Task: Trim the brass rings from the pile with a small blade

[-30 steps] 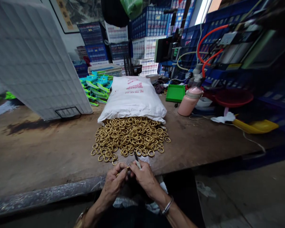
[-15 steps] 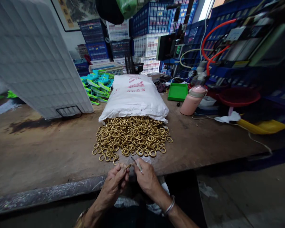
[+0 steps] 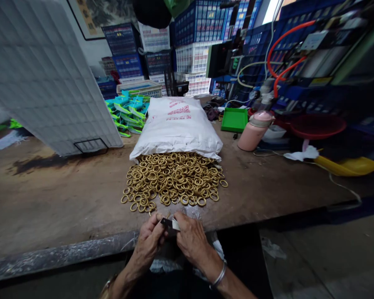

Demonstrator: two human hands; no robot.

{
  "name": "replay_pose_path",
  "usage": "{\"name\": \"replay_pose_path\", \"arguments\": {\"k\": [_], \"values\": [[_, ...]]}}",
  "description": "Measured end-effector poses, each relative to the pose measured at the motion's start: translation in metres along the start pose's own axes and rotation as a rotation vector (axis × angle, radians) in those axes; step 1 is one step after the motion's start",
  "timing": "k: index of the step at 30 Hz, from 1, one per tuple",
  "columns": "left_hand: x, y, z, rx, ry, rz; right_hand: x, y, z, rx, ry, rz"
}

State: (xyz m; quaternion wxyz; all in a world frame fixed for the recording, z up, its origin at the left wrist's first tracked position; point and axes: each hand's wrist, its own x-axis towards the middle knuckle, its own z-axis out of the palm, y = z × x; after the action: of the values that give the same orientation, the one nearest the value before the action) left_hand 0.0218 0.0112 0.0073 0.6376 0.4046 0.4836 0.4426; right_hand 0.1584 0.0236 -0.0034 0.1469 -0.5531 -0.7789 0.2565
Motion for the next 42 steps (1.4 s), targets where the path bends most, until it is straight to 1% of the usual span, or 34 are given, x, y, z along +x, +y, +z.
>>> {"name": "replay_pose_path", "arguments": {"k": [2, 4, 7, 9, 12, 14, 17, 21, 26, 29, 32, 34, 37, 39, 42], "values": [[-0.005, 0.0, 0.0, 0.017, 0.002, 0.004, 0.002, 0.002, -0.001, -0.04, -0.019, 0.021], [-0.012, 0.002, 0.001, 0.002, -0.026, -0.017, 0.005, 0.007, -0.003, -0.102, -0.007, 0.064], [-0.021, 0.007, 0.004, -0.107, -0.13, -0.057, 0.013, 0.014, -0.007, -0.183, 0.078, 0.126], [-0.022, 0.008, 0.005, -0.229, -0.163, -0.082, 0.019, 0.016, -0.009, -0.2, 0.141, 0.126], [-0.017, 0.005, 0.004, -0.384, -0.136, -0.105, 0.028, 0.013, -0.011, -0.192, 0.205, 0.09], [-0.013, 0.002, 0.001, -0.43, -0.119, -0.124, 0.034, 0.009, -0.009, -0.194, 0.22, 0.058], [-0.012, 0.0, -0.002, -0.459, -0.093, -0.143, 0.043, 0.003, -0.006, -0.239, 0.179, 0.011], [-0.012, 0.001, -0.005, -0.522, -0.073, -0.147, 0.053, -0.003, -0.002, -0.347, 0.093, 0.038], [-0.012, 0.005, -0.008, -0.616, -0.091, -0.205, 0.056, -0.002, -0.003, -0.352, 0.144, 0.045], [-0.011, 0.006, -0.009, -0.664, -0.04, -0.241, 0.054, 0.004, -0.004, -0.277, 0.18, 0.012], [-0.006, 0.006, -0.01, -0.632, -0.016, -0.225, 0.052, 0.01, -0.005, -0.141, 0.227, -0.035], [-0.002, 0.006, -0.01, -0.576, -0.021, -0.2, 0.052, 0.014, -0.006, -0.023, 0.26, -0.041], [0.006, 0.006, -0.008, -0.471, -0.001, -0.155, 0.052, 0.015, -0.008, 0.193, 0.294, 0.022], [0.011, 0.006, -0.007, -0.38, 0.044, -0.118, 0.051, 0.013, -0.01, 0.337, 0.288, 0.066], [0.018, 0.007, -0.006, -0.221, 0.111, -0.067, 0.047, 0.008, -0.016, 0.49, 0.273, 0.074]]}}
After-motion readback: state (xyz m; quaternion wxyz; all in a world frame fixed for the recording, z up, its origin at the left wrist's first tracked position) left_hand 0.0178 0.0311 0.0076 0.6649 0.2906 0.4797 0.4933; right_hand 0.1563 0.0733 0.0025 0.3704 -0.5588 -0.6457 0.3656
